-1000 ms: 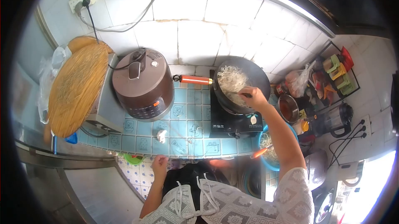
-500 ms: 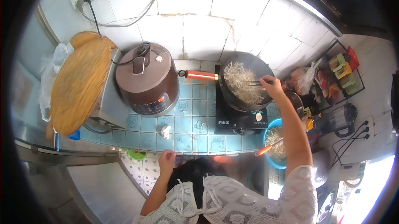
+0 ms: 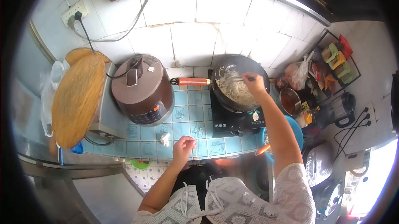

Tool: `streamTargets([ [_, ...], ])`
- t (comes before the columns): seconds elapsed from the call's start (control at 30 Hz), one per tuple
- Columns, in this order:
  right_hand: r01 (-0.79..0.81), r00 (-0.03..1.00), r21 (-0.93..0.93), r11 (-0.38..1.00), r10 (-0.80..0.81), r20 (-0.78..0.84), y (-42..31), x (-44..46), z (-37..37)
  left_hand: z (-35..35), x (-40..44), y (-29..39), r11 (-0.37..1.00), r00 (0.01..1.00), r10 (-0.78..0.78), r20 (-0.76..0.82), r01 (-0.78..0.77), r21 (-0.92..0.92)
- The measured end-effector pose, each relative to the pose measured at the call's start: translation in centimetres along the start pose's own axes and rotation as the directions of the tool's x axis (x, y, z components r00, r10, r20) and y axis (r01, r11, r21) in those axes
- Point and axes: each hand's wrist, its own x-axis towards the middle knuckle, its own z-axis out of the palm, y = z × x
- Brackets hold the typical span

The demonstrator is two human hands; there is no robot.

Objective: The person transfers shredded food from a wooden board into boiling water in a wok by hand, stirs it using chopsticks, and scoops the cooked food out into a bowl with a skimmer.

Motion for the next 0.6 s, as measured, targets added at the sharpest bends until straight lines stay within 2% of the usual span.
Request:
streamTargets([
  [0.03, -0.046, 0.994, 0.022, 0.999, 0.048, -0.100, -0.6, 0.0, -1.1, 0.0, 0.2, 1.1, 1.000, 1.000, 0.001, 0.006, -0.002, 0.009],
  [0.1, -0.268, 0.957, 0.301, 0.915, 0.290, -0.030, -1.6, -0.3, -3.9, 0.2, 1.0, 3.0, 0.998, 0.998, 0.055, 0.036, -0.056, 0.016],
  [0.13, -0.294, 0.956, 0.071, 0.953, 0.295, 0.005, -0.4, -0.7, -4.9, 0.5, 1.7, 3.9, 0.998, 0.998, 0.053, 0.040, -0.054, 0.021],
  [0.23, -0.289, 0.956, 0.086, 0.953, 0.284, 0.071, 0.9, -3.7, -7.6, 1.7, 5.1, 7.9, 0.971, 0.977, 0.212, 0.037, -0.206, -0.117],
  [0.27, -0.316, 0.947, 0.264, 0.911, 0.317, 0.040, -1.0, -4.5, -8.7, 2.6, 6.3, 9.9, 0.949, 0.963, 0.269, 0.029, -0.260, -0.180],
  [0.33, -0.290, 0.948, 0.334, 0.897, 0.316, -0.027, -1.5, -5.5, -10.0, 4.8, 8.8, 14.4, 0.925, 0.927, 0.371, 0.047, -0.365, -0.111],
  [0.4, -0.212, 0.949, 0.403, 0.890, 0.286, -0.133, -1.9, -6.5, -10.8, 8.3, 12.5, 17.2, 0.867, 0.865, 0.492, 0.097, -0.476, -0.151],
  [0.43, -0.208, 0.947, 0.409, 0.889, 0.287, -0.143, -1.7, -7.0, -11.1, 10.7, 14.5, 18.1, 0.861, 0.862, 0.498, 0.097, -0.478, -0.174],
  [0.5, -0.133, 0.953, 0.276, 0.952, 0.200, -0.230, -1.3, -7.9, -11.7, 14.6, 19.2, 17.5, 0.851, 0.837, 0.522, 0.163, -0.525, -0.026],
  [0.53, -0.156, 0.942, 0.335, 0.929, 0.242, -0.233, -1.1, -8.6, -11.8, 16.2, 21.2, 16.6, 0.856, 0.857, 0.481, 0.185, -0.505, 0.115],
  [0.57, -0.151, 0.941, 0.338, 0.929, 0.240, -0.239, -0.9, -9.1, -12.1, 17.2, 23.4, 15.1, 0.835, 0.907, 0.362, 0.214, -0.418, 0.358],
  [0.6, -0.162, 0.936, 0.354, 0.921, 0.257, -0.241, -0.9, -9.6, -12.5, 17.7, 25.4, 12.9, 0.677, 0.909, 0.339, 0.243, -0.415, 0.608],
])
